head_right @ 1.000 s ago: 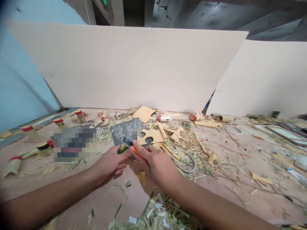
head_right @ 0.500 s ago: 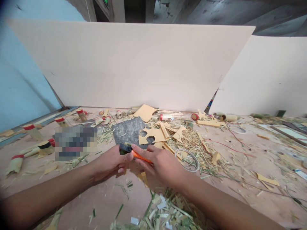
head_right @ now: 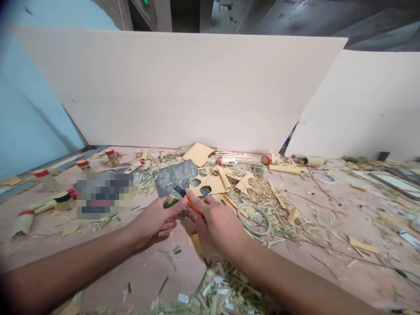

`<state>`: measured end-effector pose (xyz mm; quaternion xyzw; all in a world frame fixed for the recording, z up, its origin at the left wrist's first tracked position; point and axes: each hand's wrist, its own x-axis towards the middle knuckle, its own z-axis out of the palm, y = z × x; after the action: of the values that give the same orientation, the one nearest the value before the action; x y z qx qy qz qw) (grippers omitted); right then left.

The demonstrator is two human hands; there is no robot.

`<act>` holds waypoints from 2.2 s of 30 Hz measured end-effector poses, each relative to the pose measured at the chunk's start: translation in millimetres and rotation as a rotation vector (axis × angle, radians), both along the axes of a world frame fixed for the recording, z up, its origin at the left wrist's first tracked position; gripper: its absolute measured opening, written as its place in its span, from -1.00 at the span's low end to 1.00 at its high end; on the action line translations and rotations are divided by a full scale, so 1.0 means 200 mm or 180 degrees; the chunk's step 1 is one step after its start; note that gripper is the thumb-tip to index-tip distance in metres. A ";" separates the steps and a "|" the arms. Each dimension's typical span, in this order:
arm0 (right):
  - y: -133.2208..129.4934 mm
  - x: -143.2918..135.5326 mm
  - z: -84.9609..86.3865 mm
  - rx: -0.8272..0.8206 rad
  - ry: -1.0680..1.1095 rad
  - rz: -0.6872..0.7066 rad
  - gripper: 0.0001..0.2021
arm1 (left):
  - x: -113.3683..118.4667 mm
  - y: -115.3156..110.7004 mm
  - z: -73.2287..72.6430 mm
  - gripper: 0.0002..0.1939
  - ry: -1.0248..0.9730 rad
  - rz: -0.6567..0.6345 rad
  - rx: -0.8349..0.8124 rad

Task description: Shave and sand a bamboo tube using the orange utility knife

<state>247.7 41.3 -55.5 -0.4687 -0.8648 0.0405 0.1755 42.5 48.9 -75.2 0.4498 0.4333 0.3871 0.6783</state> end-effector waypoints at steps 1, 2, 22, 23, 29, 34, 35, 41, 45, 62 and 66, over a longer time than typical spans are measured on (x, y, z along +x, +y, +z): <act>0.00 -0.01 0.00 -0.0003 -0.0003 -0.0051 -0.50 | 0.00 0.00 0.00 -0.43 -0.0013 0.0006 0.0000; 0.00 -0.01 0.00 -0.0007 -0.0009 -0.0054 -0.50 | 0.00 0.01 -0.01 -0.43 -0.0024 -0.0041 0.0015; 0.03 0.07 0.01 0.0204 -0.0115 0.0669 -0.53 | -0.03 -0.03 0.06 -0.38 0.0103 -0.0335 0.0110; 0.02 0.06 0.01 0.0197 -0.0072 0.0578 -0.53 | -0.03 -0.02 0.06 -0.37 0.0132 -0.0260 0.0058; 0.02 0.01 0.01 0.0032 0.0325 0.0170 -0.51 | -0.01 0.01 0.01 -0.39 -0.0079 -0.0088 0.0012; 0.05 0.04 0.03 -0.0133 0.0884 0.0241 -0.50 | -0.03 0.01 0.03 -0.47 -0.0235 -0.0289 0.0117; 0.05 0.04 0.04 -0.0158 0.0989 0.0184 -0.50 | -0.04 0.01 0.03 -0.49 -0.0251 -0.0288 0.0132; 0.04 0.03 0.07 -0.0383 0.1044 0.0145 -0.58 | -0.04 0.01 0.01 -0.47 -0.0240 -0.0381 0.0241; 0.03 0.02 0.08 -0.0372 0.0963 0.0446 -0.53 | -0.06 0.01 -0.02 -0.38 -0.0224 -0.0426 0.0270; 0.06 0.07 0.05 -0.0021 0.0894 0.0220 -0.47 | -0.06 -0.01 -0.03 -0.37 -0.0307 -0.0299 0.0224; 0.07 0.09 0.05 -0.0214 0.0567 0.0477 -0.46 | -0.06 -0.01 -0.02 -0.40 -0.0213 -0.0320 0.0247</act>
<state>264.9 54.7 -45.2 -0.4029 -0.8765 0.1239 0.2323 30.6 46.7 -79.0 0.4837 0.3718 0.3839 0.6931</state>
